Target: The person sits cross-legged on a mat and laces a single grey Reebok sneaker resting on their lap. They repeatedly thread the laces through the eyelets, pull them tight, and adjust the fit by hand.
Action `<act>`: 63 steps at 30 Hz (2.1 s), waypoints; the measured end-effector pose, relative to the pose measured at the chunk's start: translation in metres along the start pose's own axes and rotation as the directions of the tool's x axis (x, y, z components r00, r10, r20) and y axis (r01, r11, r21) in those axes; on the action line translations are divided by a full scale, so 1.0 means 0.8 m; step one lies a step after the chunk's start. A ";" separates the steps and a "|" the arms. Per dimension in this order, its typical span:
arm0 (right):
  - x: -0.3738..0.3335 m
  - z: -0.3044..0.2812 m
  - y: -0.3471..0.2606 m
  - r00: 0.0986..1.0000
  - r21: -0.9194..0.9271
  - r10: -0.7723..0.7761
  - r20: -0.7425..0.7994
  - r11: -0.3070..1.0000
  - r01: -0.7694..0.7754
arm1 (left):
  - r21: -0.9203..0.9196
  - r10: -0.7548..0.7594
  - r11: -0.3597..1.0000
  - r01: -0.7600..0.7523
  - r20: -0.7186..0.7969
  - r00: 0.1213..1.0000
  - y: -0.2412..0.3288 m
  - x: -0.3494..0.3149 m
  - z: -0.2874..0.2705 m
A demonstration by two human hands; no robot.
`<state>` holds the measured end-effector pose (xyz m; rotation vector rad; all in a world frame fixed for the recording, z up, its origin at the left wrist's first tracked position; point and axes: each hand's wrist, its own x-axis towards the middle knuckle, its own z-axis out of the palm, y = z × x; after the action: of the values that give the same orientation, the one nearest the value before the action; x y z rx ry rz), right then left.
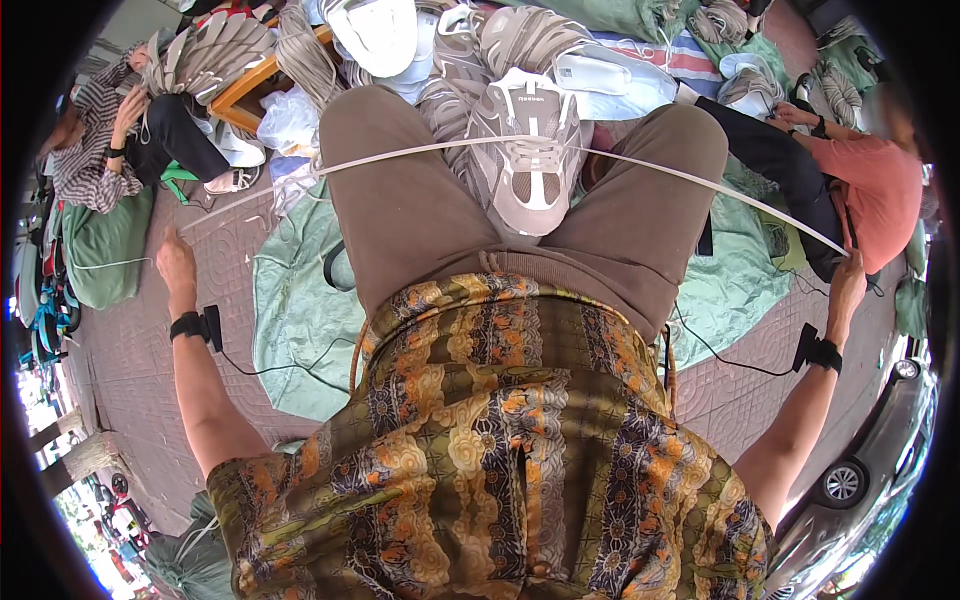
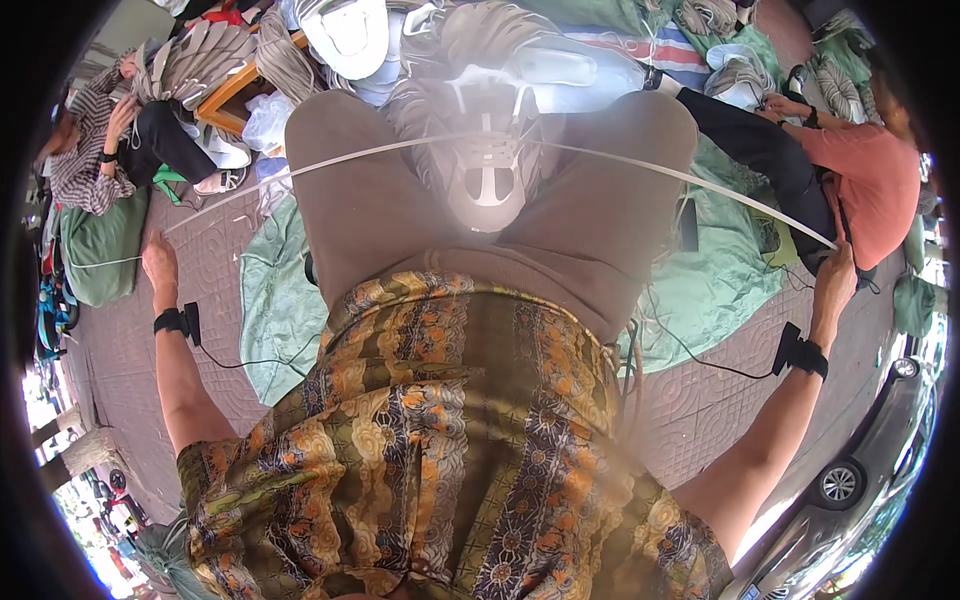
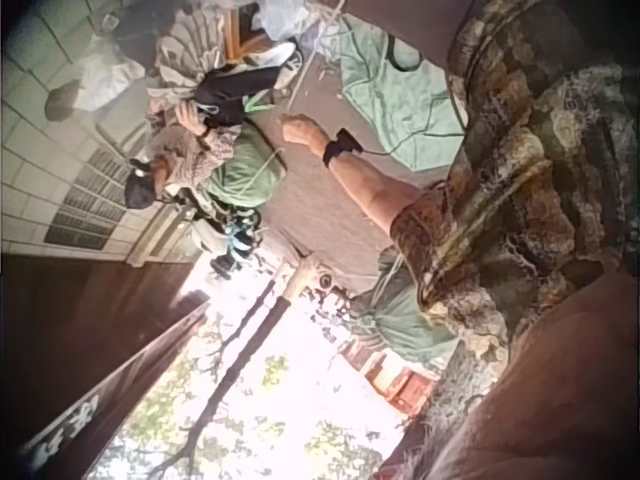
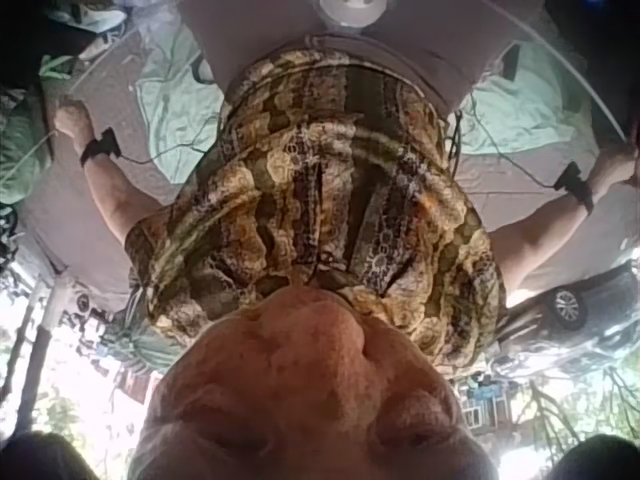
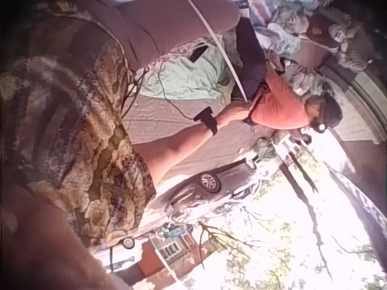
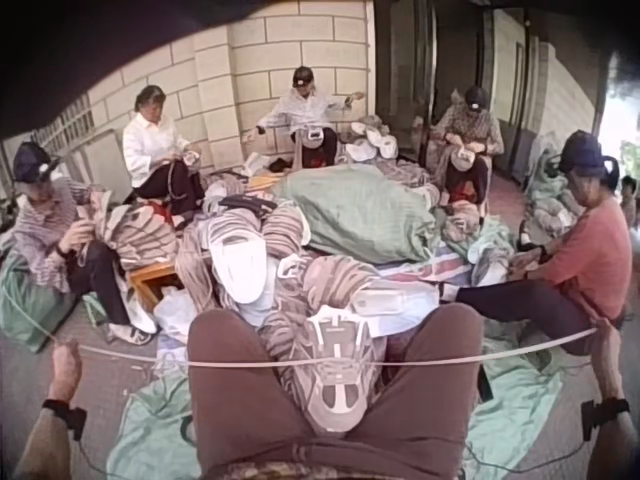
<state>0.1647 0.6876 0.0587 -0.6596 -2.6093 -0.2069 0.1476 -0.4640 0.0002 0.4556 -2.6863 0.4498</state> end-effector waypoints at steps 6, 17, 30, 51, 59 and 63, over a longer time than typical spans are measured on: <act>-0.005 0.012 0.043 0.984 0.224 0.169 0.063 0.958 -0.179 | -0.103 -0.054 0.994 0.048 -0.055 0.997 0.021 -0.002 -0.017; -0.095 -0.110 -0.370 0.930 0.960 -0.351 0.110 0.279 -0.008 | -0.976 0.070 0.198 -0.086 -0.074 0.995 0.352 0.011 -0.209; -0.135 0.055 -0.577 0.798 0.898 -0.565 0.209 0.434 0.073 | -0.998 0.275 0.021 0.064 0.067 0.959 0.621 -0.037 -0.102; -0.140 0.055 -0.564 0.764 0.837 -0.641 0.072 0.455 0.303 | -0.986 0.416 0.154 0.060 0.120 0.902 0.604 -0.041 -0.113; -0.142 0.017 -0.548 0.721 0.744 -0.691 0.044 0.504 0.438 | -0.986 0.446 0.140 -0.084 -0.013 0.895 0.599 -0.050 -0.134; -0.142 0.019 -0.550 0.683 0.706 -0.726 0.080 0.525 0.475 | -0.984 0.460 0.132 -0.118 -0.045 0.887 0.598 -0.051 -0.135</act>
<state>0.0365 0.2588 -0.0216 0.5682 -2.8796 0.6669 0.0400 0.0143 -0.0391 -0.4899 -2.5850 -1.3984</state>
